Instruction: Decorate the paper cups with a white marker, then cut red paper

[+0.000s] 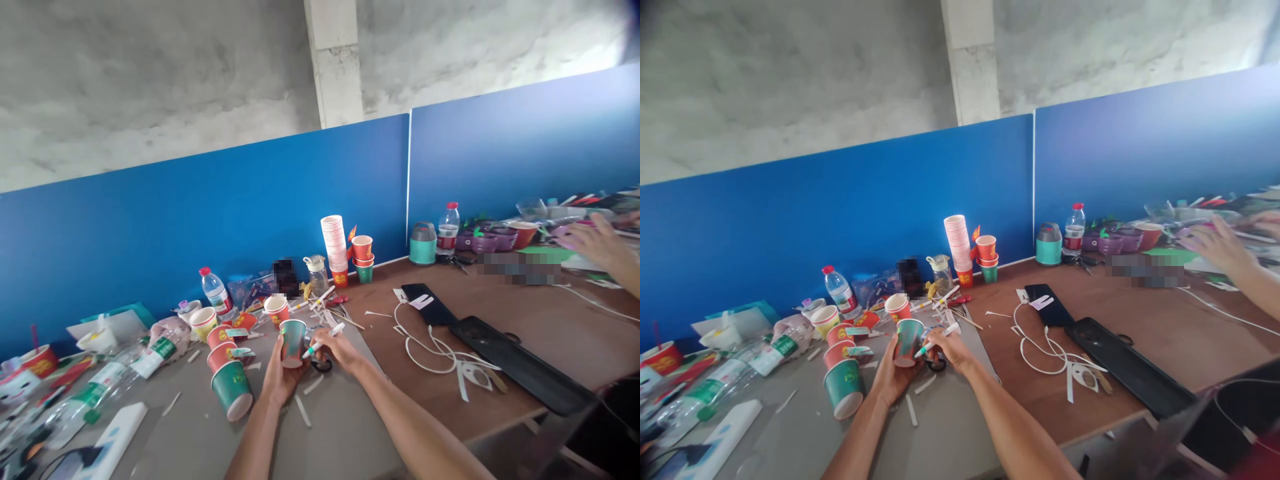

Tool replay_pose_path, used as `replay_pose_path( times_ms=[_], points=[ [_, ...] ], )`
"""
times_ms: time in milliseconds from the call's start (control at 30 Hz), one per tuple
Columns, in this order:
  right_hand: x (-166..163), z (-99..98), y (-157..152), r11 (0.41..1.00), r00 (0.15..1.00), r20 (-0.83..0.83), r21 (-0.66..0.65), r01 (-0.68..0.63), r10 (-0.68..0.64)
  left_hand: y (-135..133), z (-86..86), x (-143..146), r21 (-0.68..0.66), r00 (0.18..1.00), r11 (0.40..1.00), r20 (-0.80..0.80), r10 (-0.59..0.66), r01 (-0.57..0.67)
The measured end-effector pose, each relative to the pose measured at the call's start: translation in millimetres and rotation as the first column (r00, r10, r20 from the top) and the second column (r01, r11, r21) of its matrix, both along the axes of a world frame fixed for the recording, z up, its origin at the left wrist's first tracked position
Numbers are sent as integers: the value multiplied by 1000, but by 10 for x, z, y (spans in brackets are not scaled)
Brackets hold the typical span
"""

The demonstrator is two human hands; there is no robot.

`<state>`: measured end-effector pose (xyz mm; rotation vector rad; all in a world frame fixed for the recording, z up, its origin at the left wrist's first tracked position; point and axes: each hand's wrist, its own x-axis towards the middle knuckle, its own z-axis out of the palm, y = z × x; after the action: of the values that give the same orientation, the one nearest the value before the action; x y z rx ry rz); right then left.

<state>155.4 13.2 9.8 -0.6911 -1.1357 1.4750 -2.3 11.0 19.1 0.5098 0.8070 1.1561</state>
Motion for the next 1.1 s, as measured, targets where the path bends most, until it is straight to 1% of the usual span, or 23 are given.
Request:
replay_pose_path(
  times_ms=[133,267,467,667,767,900,1100],
  points=[
    [-12,16,-12,1000,999,-45,-24,-10,9,-2,-12,-5,11,1000,1000,17,-6,6],
    [-15,51,-25,999,992,-125,-32,-38,34,-4,-11,3,12,999,1000,31,-22,22],
    [86,100,-9,1000,967,-255,-15,-19,14,-9,-29,14,11,999,1000,31,14,-15],
    [68,118,-29,1000,971,-238,-7,-14,12,-28,-32,17,53,999,998,36,13,-14],
    [10,99,-25,999,975,-217,-10,47,-48,-33,-29,21,78,999,997,47,4,-8],
    [-36,38,21,986,966,-198,-6,169,-167,-26,-34,21,133,997,991,79,7,-18],
    [-1,-68,109,924,919,-137,55,379,-369,-13,-59,20,207,994,977,108,20,-42]
  ],
)
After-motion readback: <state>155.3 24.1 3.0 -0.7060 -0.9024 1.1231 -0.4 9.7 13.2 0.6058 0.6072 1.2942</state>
